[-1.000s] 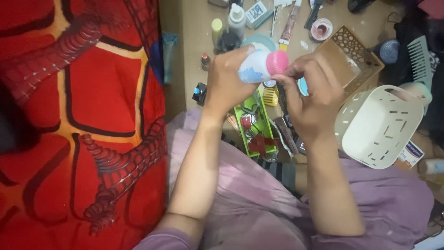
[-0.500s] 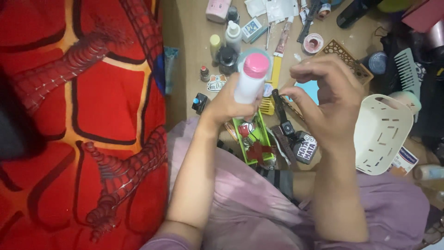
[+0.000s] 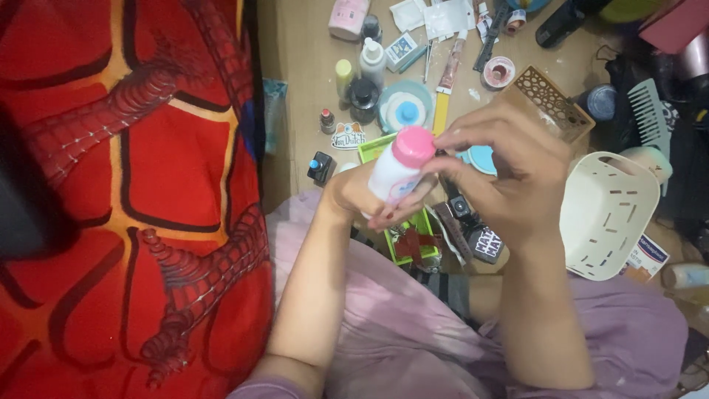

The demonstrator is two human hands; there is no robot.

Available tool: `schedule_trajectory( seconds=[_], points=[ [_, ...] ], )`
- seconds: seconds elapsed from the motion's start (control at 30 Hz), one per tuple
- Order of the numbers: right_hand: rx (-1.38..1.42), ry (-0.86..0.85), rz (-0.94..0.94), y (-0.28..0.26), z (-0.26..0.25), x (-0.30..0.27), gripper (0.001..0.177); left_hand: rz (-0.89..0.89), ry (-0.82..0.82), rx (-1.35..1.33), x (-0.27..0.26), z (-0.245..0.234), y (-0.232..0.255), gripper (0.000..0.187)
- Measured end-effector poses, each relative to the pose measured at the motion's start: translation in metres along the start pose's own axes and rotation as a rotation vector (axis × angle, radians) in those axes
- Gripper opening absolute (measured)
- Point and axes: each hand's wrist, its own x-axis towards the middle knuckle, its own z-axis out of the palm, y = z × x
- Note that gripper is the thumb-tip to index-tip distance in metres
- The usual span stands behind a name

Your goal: Organizing various toiletries, containers, and personal items while sitting on a mat or mattress on the floor.

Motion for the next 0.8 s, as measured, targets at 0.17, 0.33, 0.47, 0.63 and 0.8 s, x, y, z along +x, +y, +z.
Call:
schedule_trajectory(
  seconds=[0.17, 0.33, 0.47, 0.63, 0.8],
  points=[
    [0.171, 0.011, 0.014, -0.009, 0.007, -0.007, 0.035, -0.070, -0.145, -0.348, -0.013, -0.010, -0.024, 0.055],
    [0.375, 0.001, 0.128, -0.029, 0.016, 0.003, 0.037, -0.289, -0.620, -0.495, -0.007, -0.041, -0.035, 0.024],
    [0.404, -0.148, 0.264, -0.003, -0.006, -0.019, 0.047, -0.193, -0.234, -0.270, 0.006, -0.022, -0.032, 0.032],
    [0.189, -0.278, 0.304, 0.035, -0.016, -0.048, 0.034, -0.322, 0.233, 0.945, 0.028, -0.017, -0.020, 0.060],
    [-0.015, -0.243, 0.225, 0.027, -0.005, -0.027, 0.039, -0.002, 0.385, 1.121, 0.019, -0.042, -0.031, 0.064]
  ],
)
